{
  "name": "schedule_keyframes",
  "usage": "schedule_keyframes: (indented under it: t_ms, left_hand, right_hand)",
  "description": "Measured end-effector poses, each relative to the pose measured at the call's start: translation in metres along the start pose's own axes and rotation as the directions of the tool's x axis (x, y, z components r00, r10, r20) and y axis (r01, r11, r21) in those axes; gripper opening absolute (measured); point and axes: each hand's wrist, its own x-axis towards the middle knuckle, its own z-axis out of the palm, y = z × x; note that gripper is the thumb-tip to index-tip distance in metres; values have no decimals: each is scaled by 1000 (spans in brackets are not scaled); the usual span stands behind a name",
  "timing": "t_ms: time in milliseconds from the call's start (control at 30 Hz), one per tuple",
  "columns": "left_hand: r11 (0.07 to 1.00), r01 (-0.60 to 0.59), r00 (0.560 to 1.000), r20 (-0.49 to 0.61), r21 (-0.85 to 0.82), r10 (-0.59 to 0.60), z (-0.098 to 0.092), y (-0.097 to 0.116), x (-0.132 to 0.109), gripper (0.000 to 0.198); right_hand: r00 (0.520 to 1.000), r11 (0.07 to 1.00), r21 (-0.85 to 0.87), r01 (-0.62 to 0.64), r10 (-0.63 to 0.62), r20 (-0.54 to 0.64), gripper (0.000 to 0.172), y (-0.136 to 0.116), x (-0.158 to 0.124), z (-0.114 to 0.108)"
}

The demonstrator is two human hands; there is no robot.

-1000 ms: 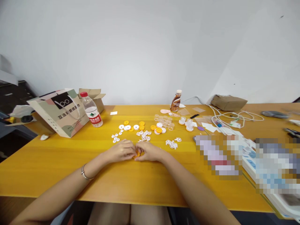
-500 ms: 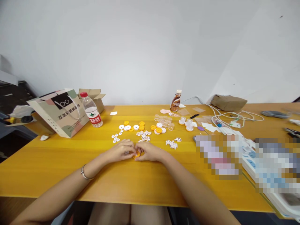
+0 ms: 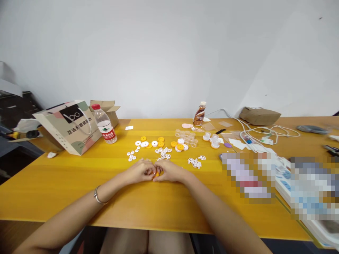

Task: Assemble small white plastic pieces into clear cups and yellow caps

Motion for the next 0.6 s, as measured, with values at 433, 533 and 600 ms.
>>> schedule_keyframes:
  t_ms: [433, 533, 600]
  left_hand:
    - [998, -22, 989, -147, 61, 31, -18, -3, -4, 10]
    - [997, -26, 973, -228, 78, 43, -23, -6, -5, 11]
    - [995, -36, 967, -246, 95, 59, -23, -8, -6, 12]
  right_hand:
    - [982, 981, 193, 36, 1, -188, 21, -11, 0, -3]
    - [982, 876, 482, 7, 86, -170, 28, -8, 3, 2]
    - [979, 797, 605, -2, 125, -161, 33, -4, 6, 7]
